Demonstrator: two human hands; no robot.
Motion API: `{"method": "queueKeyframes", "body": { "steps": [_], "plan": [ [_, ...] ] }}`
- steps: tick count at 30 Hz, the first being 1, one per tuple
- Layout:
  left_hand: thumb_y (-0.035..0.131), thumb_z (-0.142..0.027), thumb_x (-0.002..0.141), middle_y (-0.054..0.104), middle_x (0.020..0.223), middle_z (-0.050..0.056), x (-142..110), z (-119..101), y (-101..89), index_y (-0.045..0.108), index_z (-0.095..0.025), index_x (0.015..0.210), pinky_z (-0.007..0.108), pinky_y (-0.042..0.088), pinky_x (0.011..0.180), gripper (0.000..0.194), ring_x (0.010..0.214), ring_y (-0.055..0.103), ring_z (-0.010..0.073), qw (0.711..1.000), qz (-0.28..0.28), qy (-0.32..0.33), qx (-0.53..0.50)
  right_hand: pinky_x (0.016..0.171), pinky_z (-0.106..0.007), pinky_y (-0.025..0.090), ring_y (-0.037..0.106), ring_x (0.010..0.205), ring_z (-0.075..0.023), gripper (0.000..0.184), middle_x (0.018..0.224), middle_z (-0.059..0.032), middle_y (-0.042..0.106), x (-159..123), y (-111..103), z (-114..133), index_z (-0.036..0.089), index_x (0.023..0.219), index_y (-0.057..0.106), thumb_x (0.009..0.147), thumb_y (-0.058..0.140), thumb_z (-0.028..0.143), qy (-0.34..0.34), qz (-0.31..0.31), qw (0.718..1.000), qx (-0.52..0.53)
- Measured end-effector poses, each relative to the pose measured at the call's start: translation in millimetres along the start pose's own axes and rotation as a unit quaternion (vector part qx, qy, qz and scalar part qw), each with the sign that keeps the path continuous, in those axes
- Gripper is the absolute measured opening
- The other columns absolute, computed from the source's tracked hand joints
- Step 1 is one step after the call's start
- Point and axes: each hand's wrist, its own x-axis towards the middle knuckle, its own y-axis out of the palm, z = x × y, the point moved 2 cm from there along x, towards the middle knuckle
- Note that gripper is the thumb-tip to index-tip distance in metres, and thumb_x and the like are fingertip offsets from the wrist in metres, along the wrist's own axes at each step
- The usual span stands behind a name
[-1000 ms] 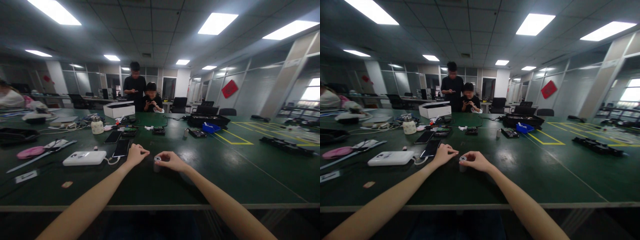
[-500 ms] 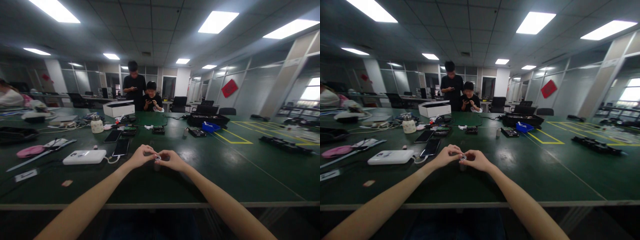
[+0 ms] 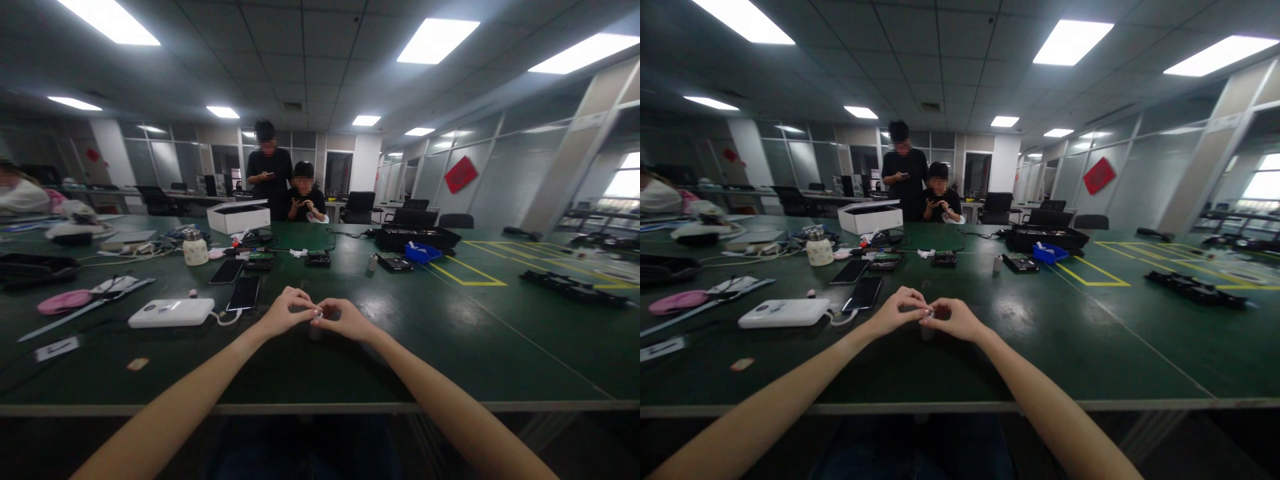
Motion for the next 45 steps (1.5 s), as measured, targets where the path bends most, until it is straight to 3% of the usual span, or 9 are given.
{"method": "queueKeyframes", "body": {
  "steps": [5,9,15,19,22,26,31,35,45],
  "plan": [
    [0.051,-0.033,0.083,0.062,0.096,0.004,0,2,-2.2,0.065,-0.025,0.11,0.031,0.042,0.078,0.032,0.092,0.052,0.0202,0.997,-0.061,-0.028,-0.023,0.074,-0.029,0.047,0.06,0.078,-0.0157,0.028,0.087,-0.0049,0.068,2,0,-1,0.015,0.096,0.066,0.08,0.06,0.039,-0.005,-0.065,0.998,-0.016],
    [0.045,-0.026,0.083,0.063,0.092,0.004,1,6,-2.4,0.064,-0.021,0.106,0.031,0.042,0.079,0.031,0.088,0.053,0.0191,0.992,-0.112,-0.059,-0.023,0.069,-0.028,0.047,0.059,0.071,-0.0151,0.026,0.077,-0.0037,0.065,3,4,4,0.016,0.081,0.067,0.077,0.063,0.042,-0.039,-0.103,0.992,-0.057],
    [0.04,-0.021,0.084,0.065,0.082,0.001,1,8,1.2,0.066,-0.022,0.095,0.033,0.041,0.081,0.028,0.087,0.054,0.0197,0.993,-0.106,-0.054,0.018,0.077,-0.03,0.047,0.061,0.079,-0.0175,0.024,0.08,-0.0045,0.067,10,-5,-2,0.018,0.077,0.068,0.08,0.061,0.041,-0.064,-0.167,0.983,-0.042],
    [0.036,-0.015,0.081,0.065,0.077,0.001,1,7,-0.9,0.064,-0.021,0.071,0.033,0.04,0.081,0.03,0.087,0.052,0.0199,0.992,-0.115,-0.033,0.045,0.089,-0.039,0.04,0.058,0.095,-0.0221,0.023,0.094,-0.0059,0.068,17,-28,-35,0.022,0.082,0.073,0.079,0.061,0.042,-0.002,-0.237,0.963,-0.125],
    [0.035,-0.013,0.078,0.063,0.071,0.002,-1,6,-3.3,0.053,-0.02,0.053,0.034,0.04,0.081,0.032,0.085,0.052,0.0203,0.991,-0.122,-0.021,0.052,0.093,-0.051,0.032,0.047,0.11,-0.0314,0.021,0.107,-0.007,0.064,19,-38,-66,0.028,0.078,0.075,0.071,0.067,0.047,0.092,-0.187,0.95,-0.233],
    [0.034,-0.013,0.075,0.063,0.068,0.003,-1,7,-5.1,0.044,-0.021,0.047,0.034,0.04,0.078,0.031,0.083,0.051,0.0208,0.988,-0.137,-0.019,0.064,0.092,-0.054,0.03,0.042,0.114,-0.0338,0.024,0.107,-0.0083,0.064,18,-40,-83,0.031,0.081,0.076,0.07,0.067,0.051,0.155,-0.154,0.944,-0.249],
    [0.036,-0.015,0.075,0.064,0.066,0.004,1,9,-5.1,0.052,-0.021,0.051,0.034,0.041,0.076,0.029,0.081,0.051,0.0214,0.983,-0.147,-0.03,0.105,0.095,-0.047,0.032,0.046,0.111,-0.0278,0.021,0.109,-0.006,0.065,16,-33,-52,0.028,0.086,0.075,0.078,0.063,0.044,0.066,-0.208,0.954,-0.204],
    [0.037,-0.012,0.075,0.064,0.065,0.005,2,11,-4.6,0.053,-0.02,0.051,0.034,0.041,0.074,0.031,0.08,0.051,0.0214,0.976,-0.148,-0.04,0.153,0.099,-0.042,0.033,0.046,0.113,-0.0237,0.015,0.112,-0.0029,0.063,11,-19,-16,0.029,0.085,0.074,0.079,0.064,0.038,-0.054,-0.18,0.97,-0.152],
    [0.04,-0.012,0.076,0.065,0.067,0.003,0,7,-3.6,0.055,-0.019,0.051,0.033,0.04,0.074,0.03,0.08,0.05,0.0198,0.983,-0.134,-0.026,0.124,0.1,-0.046,0.028,0.041,0.115,-0.0247,0.009,0.111,-0.0025,0.062,8,-8,2,0.029,0.081,0.074,0.077,0.067,0.033,-0.068,-0.13,0.974,-0.174]
  ]
}}
